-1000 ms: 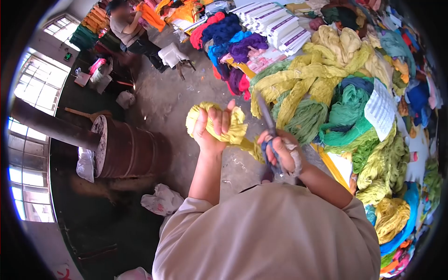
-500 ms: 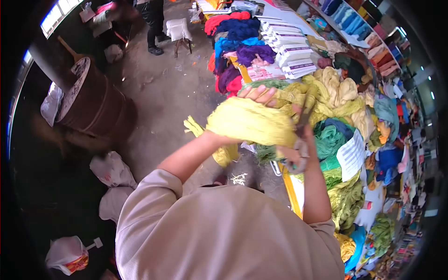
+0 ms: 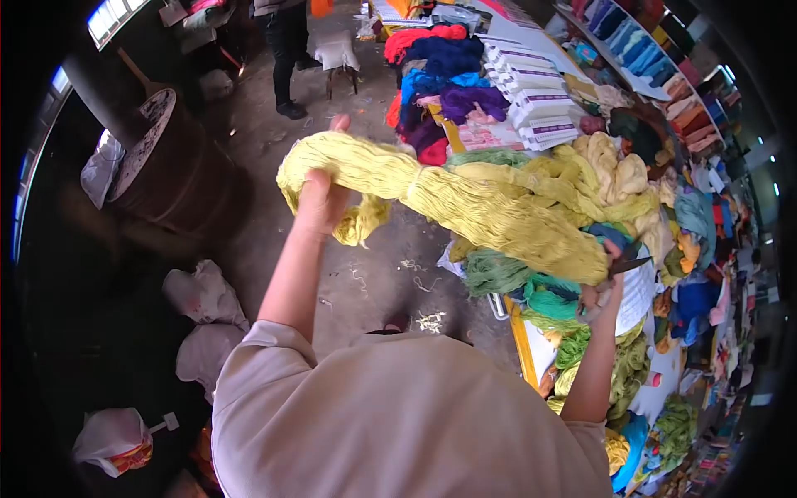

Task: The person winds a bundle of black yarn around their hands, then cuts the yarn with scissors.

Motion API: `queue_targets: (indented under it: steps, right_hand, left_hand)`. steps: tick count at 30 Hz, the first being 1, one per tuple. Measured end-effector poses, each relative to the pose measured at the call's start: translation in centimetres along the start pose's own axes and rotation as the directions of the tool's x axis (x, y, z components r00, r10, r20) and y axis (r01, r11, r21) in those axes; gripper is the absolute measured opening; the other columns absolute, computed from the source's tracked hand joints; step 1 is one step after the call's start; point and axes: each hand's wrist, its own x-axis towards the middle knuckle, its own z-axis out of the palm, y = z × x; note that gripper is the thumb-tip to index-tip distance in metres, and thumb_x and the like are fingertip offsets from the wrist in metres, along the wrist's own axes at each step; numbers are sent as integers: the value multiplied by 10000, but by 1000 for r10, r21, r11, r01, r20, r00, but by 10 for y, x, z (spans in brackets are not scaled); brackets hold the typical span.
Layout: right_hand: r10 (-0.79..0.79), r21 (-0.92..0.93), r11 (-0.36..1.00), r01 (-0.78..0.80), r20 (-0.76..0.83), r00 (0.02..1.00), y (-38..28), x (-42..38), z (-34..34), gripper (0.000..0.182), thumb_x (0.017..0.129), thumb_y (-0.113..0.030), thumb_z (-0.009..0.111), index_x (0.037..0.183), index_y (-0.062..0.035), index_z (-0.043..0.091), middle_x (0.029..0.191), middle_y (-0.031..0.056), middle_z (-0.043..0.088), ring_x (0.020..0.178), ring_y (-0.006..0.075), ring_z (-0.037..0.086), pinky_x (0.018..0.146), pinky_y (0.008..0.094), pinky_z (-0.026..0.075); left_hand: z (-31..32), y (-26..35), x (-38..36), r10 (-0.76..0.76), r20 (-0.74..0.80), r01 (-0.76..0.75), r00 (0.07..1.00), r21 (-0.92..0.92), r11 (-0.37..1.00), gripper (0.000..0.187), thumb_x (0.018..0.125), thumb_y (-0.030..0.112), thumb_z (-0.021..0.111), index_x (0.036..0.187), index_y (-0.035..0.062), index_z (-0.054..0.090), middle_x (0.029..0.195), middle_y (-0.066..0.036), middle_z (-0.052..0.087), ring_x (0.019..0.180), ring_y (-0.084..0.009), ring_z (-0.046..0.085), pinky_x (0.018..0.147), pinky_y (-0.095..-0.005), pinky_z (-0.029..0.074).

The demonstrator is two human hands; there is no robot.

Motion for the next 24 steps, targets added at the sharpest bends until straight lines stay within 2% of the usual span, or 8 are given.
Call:
queue_targets:
  steps: [2,3,5,7,10,12,16,24]
  right_hand:
    - [-235,-749,374,547,494,837,19,-8,10,718,821,-250,764,1411,-57,404,1426,135,471,1301,282,479,1102,425,362]
    - [-144,-822,345,454,431,891,23,-6,5,897,670,-115,862,1425,-49,381,1434,118,444,1334,293,439,1139,422,308]
    - [-176,-788,467,400,360,916,43,-5,12,874,686,-94,846,1424,-50,379,1367,101,476,1325,276,435,1073,372,401]
    - [11,-409,905,116,296,955,54,-14,51,567,879,-181,676,1383,-37,458,1116,78,584,875,142,607,694,226,512]
    - [494,-305,864,-400,365,789,54,-33,107,338,996,-175,487,1273,-25,608,765,-4,608,541,45,537,491,171,418]
    - [321,-625,777,72,492,809,64,-46,133,326,1001,-169,467,1252,-40,631,755,-2,610,559,33,536,477,184,385]
    - [517,-548,794,-264,378,768,72,-41,143,314,941,-54,520,1229,-42,644,742,6,612,582,29,529,518,175,377]
    - [482,-598,785,-159,431,763,79,-38,137,314,945,-69,511,1228,-30,641,741,-2,608,582,29,520,529,173,381]
  left_hand:
    - [50,5,-6,-64,89,87,994,-279,956,817,916,520,608,1553,170,233,1550,-124,340,1378,-318,408,1130,-527,334]
    - [70,1,-4,-62,222,143,973,-372,917,717,941,523,561,1519,172,321,1528,-133,384,1376,-326,411,1148,-569,281]
    - [86,-21,1,65,274,118,960,-599,792,590,960,519,519,1430,167,466,1457,-131,488,1348,-336,444,1165,-590,222]
    - [98,-30,4,26,250,156,968,-680,717,485,966,537,489,1214,152,650,1287,-106,640,1268,-314,532,1173,-576,208]
    - [105,-40,6,-39,272,261,961,-858,443,556,931,633,486,932,118,696,1088,-131,719,1123,-294,638,1145,-539,302]
    - [105,-41,5,-195,179,246,964,-878,411,503,934,580,535,889,97,668,1074,-125,720,1104,-299,640,1098,-528,370]
    - [104,-30,4,-263,132,233,956,-886,400,471,927,546,578,872,82,642,1076,-111,713,1081,-296,644,1055,-510,419]
    - [103,-33,-1,-256,124,231,959,-864,448,496,935,571,541,916,87,645,1080,-127,708,1081,-308,644,1028,-520,440]
